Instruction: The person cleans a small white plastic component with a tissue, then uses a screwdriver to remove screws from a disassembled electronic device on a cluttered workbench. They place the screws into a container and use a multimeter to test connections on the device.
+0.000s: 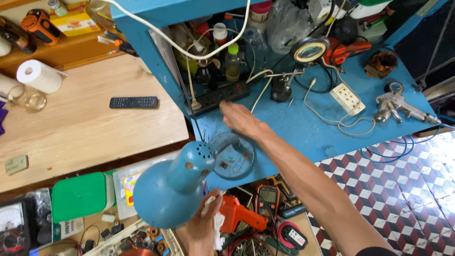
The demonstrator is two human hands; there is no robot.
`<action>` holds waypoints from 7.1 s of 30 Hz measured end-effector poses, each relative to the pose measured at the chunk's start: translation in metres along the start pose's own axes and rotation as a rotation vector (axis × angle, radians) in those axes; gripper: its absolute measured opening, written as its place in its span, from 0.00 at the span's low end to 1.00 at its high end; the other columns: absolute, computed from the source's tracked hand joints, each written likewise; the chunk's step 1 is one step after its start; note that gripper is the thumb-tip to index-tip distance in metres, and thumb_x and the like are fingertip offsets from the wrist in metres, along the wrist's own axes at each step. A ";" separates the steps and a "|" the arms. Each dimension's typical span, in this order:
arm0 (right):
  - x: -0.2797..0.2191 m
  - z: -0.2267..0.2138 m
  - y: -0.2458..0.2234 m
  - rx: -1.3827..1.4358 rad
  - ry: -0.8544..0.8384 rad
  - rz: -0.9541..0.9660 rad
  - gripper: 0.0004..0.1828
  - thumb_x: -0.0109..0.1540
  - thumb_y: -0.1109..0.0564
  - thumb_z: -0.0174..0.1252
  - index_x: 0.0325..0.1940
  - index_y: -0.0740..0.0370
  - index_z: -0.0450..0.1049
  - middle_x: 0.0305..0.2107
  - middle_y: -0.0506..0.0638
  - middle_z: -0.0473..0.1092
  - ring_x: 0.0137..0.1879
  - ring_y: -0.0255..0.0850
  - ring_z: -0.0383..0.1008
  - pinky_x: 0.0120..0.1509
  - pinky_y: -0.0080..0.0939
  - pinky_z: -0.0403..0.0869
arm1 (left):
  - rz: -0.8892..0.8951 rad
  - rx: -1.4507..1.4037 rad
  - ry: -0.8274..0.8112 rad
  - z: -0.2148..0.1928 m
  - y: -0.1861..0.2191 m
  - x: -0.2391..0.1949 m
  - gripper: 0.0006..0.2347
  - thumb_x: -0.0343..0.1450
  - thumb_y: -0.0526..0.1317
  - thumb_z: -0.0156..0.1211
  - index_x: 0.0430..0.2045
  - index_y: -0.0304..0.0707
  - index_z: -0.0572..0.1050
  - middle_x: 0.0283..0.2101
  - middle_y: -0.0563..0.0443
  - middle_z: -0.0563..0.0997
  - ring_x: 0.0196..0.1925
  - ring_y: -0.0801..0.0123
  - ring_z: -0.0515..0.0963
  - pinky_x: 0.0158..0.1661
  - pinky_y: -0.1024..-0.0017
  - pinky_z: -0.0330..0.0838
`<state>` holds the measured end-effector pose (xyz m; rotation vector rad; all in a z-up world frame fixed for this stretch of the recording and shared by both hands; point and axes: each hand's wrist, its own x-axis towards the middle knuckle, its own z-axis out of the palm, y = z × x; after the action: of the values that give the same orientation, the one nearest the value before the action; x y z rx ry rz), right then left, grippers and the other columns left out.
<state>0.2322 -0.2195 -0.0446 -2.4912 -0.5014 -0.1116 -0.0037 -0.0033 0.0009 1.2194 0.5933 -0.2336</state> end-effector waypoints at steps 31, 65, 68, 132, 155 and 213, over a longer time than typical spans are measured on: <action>-0.262 0.021 -0.197 0.983 -0.174 0.805 0.14 0.64 0.56 0.60 0.47 0.69 0.80 0.27 0.52 0.78 0.31 0.34 0.75 0.35 0.33 0.74 | -0.266 -0.225 0.041 -0.048 -0.060 -0.083 0.16 0.68 0.35 0.66 0.49 0.33 0.75 0.31 0.51 0.80 0.25 0.72 0.76 0.25 0.75 0.68; -0.218 0.145 -0.279 1.606 -0.241 0.830 0.12 0.69 0.58 0.56 0.52 0.71 0.72 0.37 0.57 0.77 0.41 0.40 0.79 0.46 0.37 0.79 | -0.071 -0.045 0.162 -0.229 -0.036 -0.116 0.21 0.75 0.44 0.59 0.64 0.39 0.71 0.37 0.48 0.78 0.28 0.75 0.71 0.26 0.78 0.65; -0.224 0.151 -0.290 1.590 -0.223 0.897 0.11 0.65 0.61 0.57 0.50 0.69 0.71 0.37 0.56 0.77 0.42 0.40 0.80 0.48 0.38 0.81 | 0.420 0.332 0.118 -0.216 -0.030 -0.089 0.22 0.71 0.42 0.68 0.59 0.34 0.75 0.42 0.47 0.79 0.39 0.72 0.77 0.37 0.74 0.70; -0.326 0.082 -0.269 1.794 0.099 1.192 0.17 0.65 0.54 0.55 0.53 0.67 0.73 0.45 0.51 0.75 0.52 0.39 0.74 0.59 0.42 0.73 | 1.110 1.013 -0.128 -0.131 -0.089 -0.125 0.06 0.80 0.29 0.43 0.46 0.29 0.69 0.62 0.30 0.73 0.64 0.44 0.75 0.62 0.62 0.75; -0.349 0.101 -0.243 0.619 -0.045 1.021 0.19 0.67 0.47 0.55 0.39 0.66 0.80 0.24 0.50 0.76 0.24 0.31 0.68 0.29 0.32 0.67 | -0.013 -0.190 0.341 -0.303 -0.072 -0.160 0.16 0.75 0.36 0.51 0.55 0.28 0.75 0.47 0.46 0.79 0.40 0.70 0.77 0.40 0.73 0.73; -0.309 0.252 -0.231 -0.369 -0.108 0.518 0.08 0.64 0.56 0.56 0.39 0.63 0.72 0.36 0.61 0.71 0.35 0.59 0.77 0.33 0.61 0.73 | -0.389 0.100 -0.027 -0.320 -0.025 -0.128 0.17 0.72 0.47 0.56 0.51 0.37 0.76 0.43 0.52 0.81 0.44 0.75 0.78 0.45 0.77 0.70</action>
<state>-0.1487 -0.0035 -0.1872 -2.9124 0.1506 0.1493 -0.2183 0.2673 -0.0194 1.1873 0.8013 -0.6120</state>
